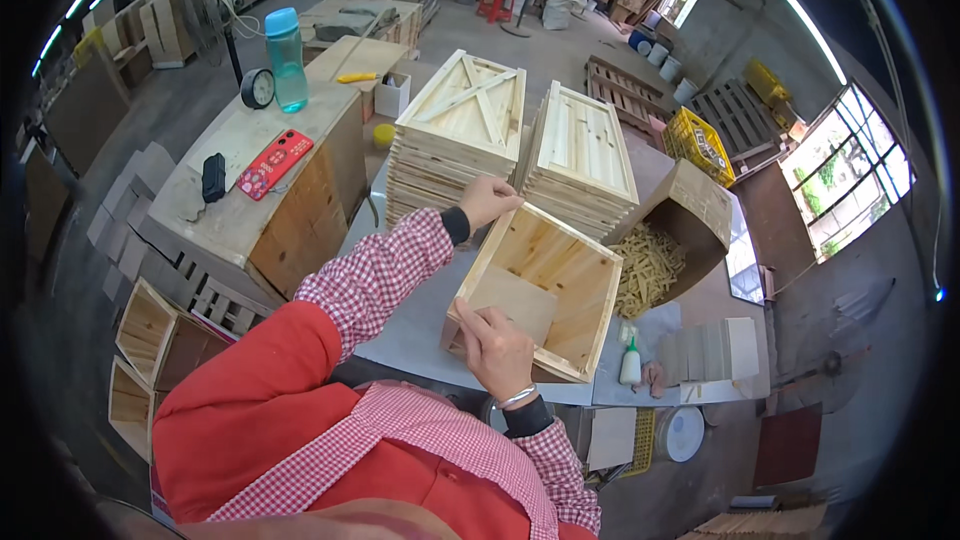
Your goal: Assembling wooden crates by applying glue to wooden panels and joining them together.
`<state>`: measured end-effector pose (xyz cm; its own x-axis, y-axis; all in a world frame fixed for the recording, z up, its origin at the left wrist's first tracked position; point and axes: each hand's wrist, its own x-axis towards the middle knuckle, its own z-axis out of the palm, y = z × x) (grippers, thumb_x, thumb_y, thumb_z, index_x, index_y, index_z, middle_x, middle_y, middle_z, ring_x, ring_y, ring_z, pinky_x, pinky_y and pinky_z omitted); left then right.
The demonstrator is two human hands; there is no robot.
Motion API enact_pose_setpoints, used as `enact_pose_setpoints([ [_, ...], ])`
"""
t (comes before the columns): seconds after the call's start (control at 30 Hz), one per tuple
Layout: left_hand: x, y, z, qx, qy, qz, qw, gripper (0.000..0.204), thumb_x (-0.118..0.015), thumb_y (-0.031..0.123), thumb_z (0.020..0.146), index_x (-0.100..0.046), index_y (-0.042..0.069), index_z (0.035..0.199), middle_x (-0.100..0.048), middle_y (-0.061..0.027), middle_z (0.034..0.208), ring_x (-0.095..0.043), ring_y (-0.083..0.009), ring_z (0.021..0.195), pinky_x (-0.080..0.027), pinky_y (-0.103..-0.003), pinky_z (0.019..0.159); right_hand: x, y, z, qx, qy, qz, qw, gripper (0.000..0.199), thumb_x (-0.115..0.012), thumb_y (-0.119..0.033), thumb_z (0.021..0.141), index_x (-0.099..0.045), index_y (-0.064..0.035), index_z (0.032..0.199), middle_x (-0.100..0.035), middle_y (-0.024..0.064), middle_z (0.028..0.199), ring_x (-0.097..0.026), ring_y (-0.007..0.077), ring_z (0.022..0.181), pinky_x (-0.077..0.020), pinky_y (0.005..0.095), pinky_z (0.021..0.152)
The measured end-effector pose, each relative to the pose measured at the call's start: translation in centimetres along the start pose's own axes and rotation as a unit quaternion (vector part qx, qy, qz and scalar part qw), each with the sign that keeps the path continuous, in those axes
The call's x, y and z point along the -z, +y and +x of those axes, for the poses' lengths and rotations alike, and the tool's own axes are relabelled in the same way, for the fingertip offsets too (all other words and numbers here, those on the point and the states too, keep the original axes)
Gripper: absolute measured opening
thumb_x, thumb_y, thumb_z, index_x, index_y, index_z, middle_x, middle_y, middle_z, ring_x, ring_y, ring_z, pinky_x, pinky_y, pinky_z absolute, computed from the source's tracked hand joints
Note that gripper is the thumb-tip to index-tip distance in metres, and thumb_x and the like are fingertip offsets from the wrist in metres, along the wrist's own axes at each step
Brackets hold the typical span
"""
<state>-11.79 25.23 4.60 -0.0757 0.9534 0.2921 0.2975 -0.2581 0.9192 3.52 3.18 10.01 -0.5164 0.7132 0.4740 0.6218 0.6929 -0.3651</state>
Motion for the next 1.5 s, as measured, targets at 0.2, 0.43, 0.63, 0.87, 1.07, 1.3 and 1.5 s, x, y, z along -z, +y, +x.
enact_pose_setpoints([
  [0.2, 1.7, 0.3, -2.2, 0.091, -0.033, -0.132, 0.987, 0.016, -0.071, 0.014, 0.078, -0.069, 0.0, 0.083, -0.067, -0.0044, 0.078, -0.062, -0.0125, 0.071, -0.049, -0.025, 0.068, -0.2, -0.9, -0.9, 0.007, -0.008, 0.014, 1.0, 0.033, -0.063, -0.012, 0.081, -0.065, -0.0192, 0.114, -0.06, 0.0054, 0.08, -0.06, 0.0242, 0.068, -0.0476, 0.0363, 0.056],
  [0.43, 2.9, -2.8, 0.2, 0.171, -0.116, -0.29, 0.935, 0.009, -0.062, 0.005, 0.073, -0.066, 0.005, 0.081, -0.063, -0.0036, 0.077, -0.057, -0.015, 0.072, -0.048, -0.03, 0.069, -0.1, -0.7, -0.7, -0.016, -0.024, 0.0, 1.0, 0.033, -0.061, -0.014, 0.082, -0.064, -0.0206, 0.114, -0.057, 0.0074, 0.076, -0.057, 0.0289, 0.064, -0.0454, 0.0398, 0.053],
  [0.63, 3.7, 2.9, 0.6, 0.173, -0.099, -0.006, 0.98, 0.021, -0.062, 0.014, 0.082, -0.064, 0.004, 0.101, -0.065, -0.0061, 0.094, -0.062, -0.0169, 0.086, -0.052, -0.032, 0.074, 1.8, 1.3, 0.2, 0.044, 0.099, 0.196, 0.975, 0.023, -0.063, -0.012, 0.082, -0.065, -0.0102, 0.105, -0.062, 0.0125, 0.086, -0.061, 0.0291, 0.072, -0.0499, 0.0357, 0.061],
  [0.87, -3.2, 9.0, -1.4, -0.327, -0.163, 0.356, 0.86, 0.042, -0.057, 0.017, 0.081, -0.054, 0.002, 0.121, -0.055, -0.0182, 0.125, -0.055, -0.037, 0.109, -0.041, -0.044, 0.097, 8.9, 16.3, -1.8, -0.266, 0.294, 0.274, 0.876, 0.023, -0.061, -0.021, 0.089, -0.061, 0.001, 0.082, -0.061, 0.0036, 0.067, -0.058, 0.0095, 0.062, -0.046, 0.0238, 0.058],
  [1.07, -11.3, 10.9, -2.7, -0.159, -0.304, 0.441, 0.83, 0.048, -0.049, 0.019, 0.079, -0.051, 0.004, 0.124, -0.055, -0.0193, 0.122, -0.048, -0.036, 0.118, -0.031, -0.053, 0.1, 4.5, 22.9, 2.1, -0.381, 0.168, 0.335, 0.845, 0.04, -0.059, -0.034, 0.089, -0.054, 0.0015, 0.071, -0.056, 0.004, 0.058, -0.058, 0.0111, 0.053, -0.0447, 0.0256, 0.049],
  [1.3, -10.5, 8.4, -2.5, -0.235, -0.237, 0.384, 0.861, 0.048, -0.049, 0.022, 0.08, -0.052, 0.005, 0.125, -0.062, -0.0174, 0.108, -0.048, -0.0355, 0.118, -0.033, -0.05, 0.097, 1.8, 24.4, 2.3, -0.31, 0.182, 0.426, 0.83, 0.047, -0.057, -0.044, 0.089, -0.052, -0.0002, 0.073, -0.056, 0.0041, 0.06, -0.057, 0.0134, 0.049, -0.0423, 0.0272, 0.041],
  [1.5, -11.0, 8.8, -2.7, -0.243, -0.225, 0.334, 0.882, 0.048, -0.053, 0.03, 0.084, -0.053, 0.004, 0.124, -0.065, -0.0153, 0.101, -0.055, -0.032, 0.111, -0.028, -0.046, 0.1, 2.3, 21.7, -2.5, -0.326, 0.127, 0.585, 0.732, 0.038, -0.053, -0.039, 0.093, -0.052, -0.0028, 0.08, -0.056, 0.0026, 0.066, -0.053, 0.0098, 0.048, -0.0409, 0.0243, 0.041],
])
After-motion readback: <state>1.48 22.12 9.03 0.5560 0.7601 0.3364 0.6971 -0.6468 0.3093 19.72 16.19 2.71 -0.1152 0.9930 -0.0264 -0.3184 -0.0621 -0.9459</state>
